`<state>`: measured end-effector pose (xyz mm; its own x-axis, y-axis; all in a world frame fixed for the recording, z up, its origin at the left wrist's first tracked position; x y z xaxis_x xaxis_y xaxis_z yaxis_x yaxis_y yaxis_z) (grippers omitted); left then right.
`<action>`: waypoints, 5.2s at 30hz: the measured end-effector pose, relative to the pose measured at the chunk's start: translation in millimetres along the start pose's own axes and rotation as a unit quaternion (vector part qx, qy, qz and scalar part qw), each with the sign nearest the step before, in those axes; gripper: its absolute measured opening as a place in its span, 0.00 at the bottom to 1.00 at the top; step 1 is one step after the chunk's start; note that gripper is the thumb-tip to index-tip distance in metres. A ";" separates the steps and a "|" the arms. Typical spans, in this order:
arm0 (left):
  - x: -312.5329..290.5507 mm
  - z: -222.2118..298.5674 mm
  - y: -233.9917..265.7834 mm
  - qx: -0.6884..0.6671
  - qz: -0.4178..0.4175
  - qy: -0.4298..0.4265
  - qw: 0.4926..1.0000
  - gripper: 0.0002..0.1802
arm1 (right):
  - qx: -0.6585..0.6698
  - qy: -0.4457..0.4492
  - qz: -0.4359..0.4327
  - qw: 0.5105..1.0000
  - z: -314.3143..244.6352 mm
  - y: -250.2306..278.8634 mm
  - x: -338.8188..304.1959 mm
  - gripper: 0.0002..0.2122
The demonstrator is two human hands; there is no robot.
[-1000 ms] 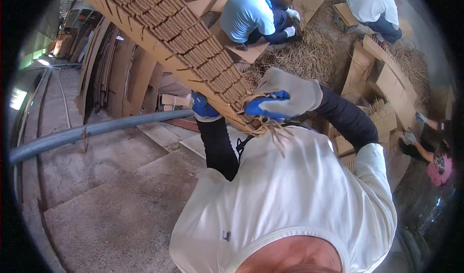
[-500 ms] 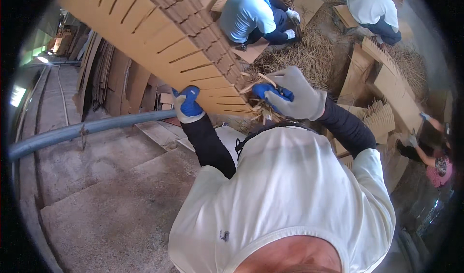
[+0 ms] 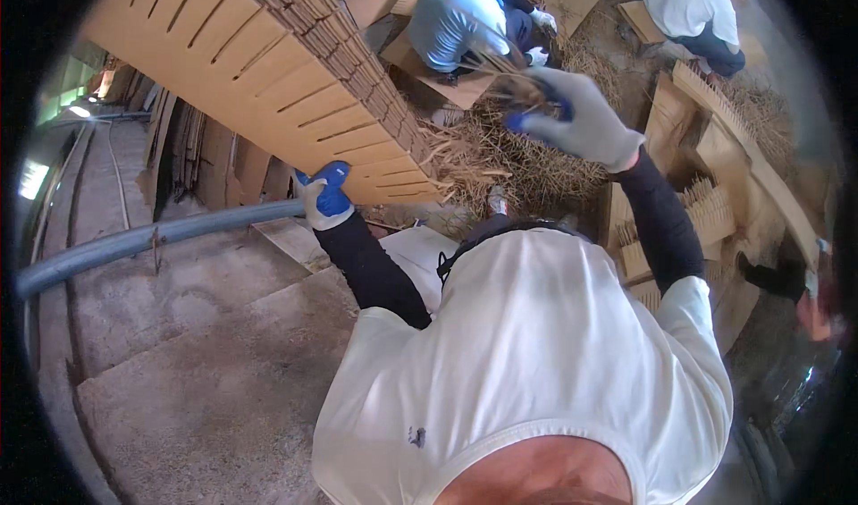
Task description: Stacking and organizing cardboard packaging inserts in a factory setting.
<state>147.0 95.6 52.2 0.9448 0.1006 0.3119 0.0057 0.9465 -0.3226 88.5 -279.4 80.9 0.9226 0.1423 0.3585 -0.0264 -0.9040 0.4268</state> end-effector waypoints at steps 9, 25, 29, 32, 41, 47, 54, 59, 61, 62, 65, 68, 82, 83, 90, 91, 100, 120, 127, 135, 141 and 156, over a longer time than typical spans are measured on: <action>-13.3 -25.4 -33.2 -0.162 -0.148 0.045 0.975 0.41 | -0.199 0.137 -0.203 0.949 -69.7 -71.1 18.6 0.19; -9.2 -6.8 -1.6 -0.042 -0.021 -0.003 0.999 0.37 | -0.158 0.062 -0.110 0.979 -26.8 -17.2 2.2 0.19; -12.4 -7.8 -15.6 -0.057 0.035 0.010 0.998 0.38 | -0.175 0.189 -0.009 0.966 -65.5 -22.8 12.2 0.23; -12.2 -12.2 -21.6 -0.046 0.036 0.023 0.998 0.39 | -0.175 0.179 -0.034 0.967 -85.8 -36.8 25.1 0.24; -21.2 -23.7 -30.4 -0.006 0.008 0.065 0.998 0.39 | -0.235 0.249 -0.116 0.932 -91.4 -72.9 43.6 0.17; -29.9 -37.3 -38.5 -0.032 0.002 0.106 0.994 0.36 | -0.116 0.276 -0.214 0.930 -84.2 -74.5 36.2 0.12; -37.3 -56.2 -53.1 -0.230 -0.063 0.147 0.960 0.35 | -0.016 0.237 -0.085 0.968 -78.8 -35.7 30.2 0.11; -35.2 -49.2 -52.4 -0.212 -0.039 0.130 0.968 0.33 | -0.035 0.105 -0.102 0.989 -39.3 -17.6 15.4 0.16; -28.4 -59.0 -31.0 -0.180 -0.023 0.133 0.974 0.33 | -0.043 0.154 -0.050 0.986 -47.6 -6.8 7.0 0.24; -26.0 -64.4 -24.5 -0.165 -0.017 0.137 0.977 0.32 | -0.109 0.147 -0.093 0.979 -47.7 -17.1 3.6 0.25; -24.9 -54.2 -38.2 -0.184 -0.030 0.142 0.972 0.32 | -0.299 0.117 -0.217 0.922 -55.7 -51.6 2.7 0.30; -23.5 -38.3 -63.2 -0.192 -0.072 0.121 0.971 0.33 | -0.334 0.090 -0.266 0.900 -66.6 -67.6 16.8 0.25; -22.0 -54.3 -36.5 -0.158 -0.036 0.114 0.980 0.37 | -0.081 0.116 -0.177 0.974 -23.3 -45.3 -6.8 0.18; -19.2 -52.1 -39.3 -0.137 -0.029 0.101 0.985 0.37 | -0.118 0.099 -0.168 0.974 -20.4 -42.5 -9.2 0.18; -11.5 -39.7 -42.4 -0.048 -0.070 0.087 0.993 0.33 | -0.192 0.123 -0.187 0.956 -33.3 -44.2 3.9 0.31; -13.0 -39.6 -44.2 -0.051 -0.068 0.085 0.993 0.32 | -0.259 0.106 -0.253 0.926 -37.6 -56.7 2.3 0.32; -18.1 -42.9 -78.7 -0.210 -0.216 0.106 0.948 0.36 | -0.103 0.209 -0.286 0.929 -59.1 -77.8 -14.0 0.21; -7.8 -31.2 -39.8 -0.144 -0.031 0.053 0.988 0.37 | -0.305 0.115 -0.268 0.907 -62.1 -59.2 0.8 0.41; -6.7 -25.3 -51.5 -0.054 -0.017 0.051 0.997 0.39 | -0.348 0.116 -0.302 0.880 -44.4 -82.8 6.2 0.26; -12.8 -34.1 -69.4 -0.129 -0.092 0.087 0.984 0.42 | -0.128 0.204 -0.299 0.923 -41.6 -81.2 -8.5 0.24; -17.5 -53.5 -69.7 -0.289 -0.227 0.114 0.923 0.38 | 0.160 0.105 -0.372 0.908 -30.3 -98.8 -29.4 0.25; -16.6 -14.7 -59.4 -0.108 -0.075 0.054 0.990 0.35 | -0.072 0.155 -0.173 0.970 -62.0 -72.2 -18.7 0.17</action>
<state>135.8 33.1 53.1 0.9573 -0.0803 0.2776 0.2074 0.8598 -0.4667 49.2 -191.9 94.9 0.7260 0.5624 0.3957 0.1904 -0.7173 0.6703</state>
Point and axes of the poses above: each hand's wrist, its own x-axis towards the middle knuckle, its own y-axis out of the back of the hand, z = x × y, the point moved 9 cm from there along x, towards the middle knuckle, and after that the axes turned 5 degrees about -x, right-handed, at the moved point
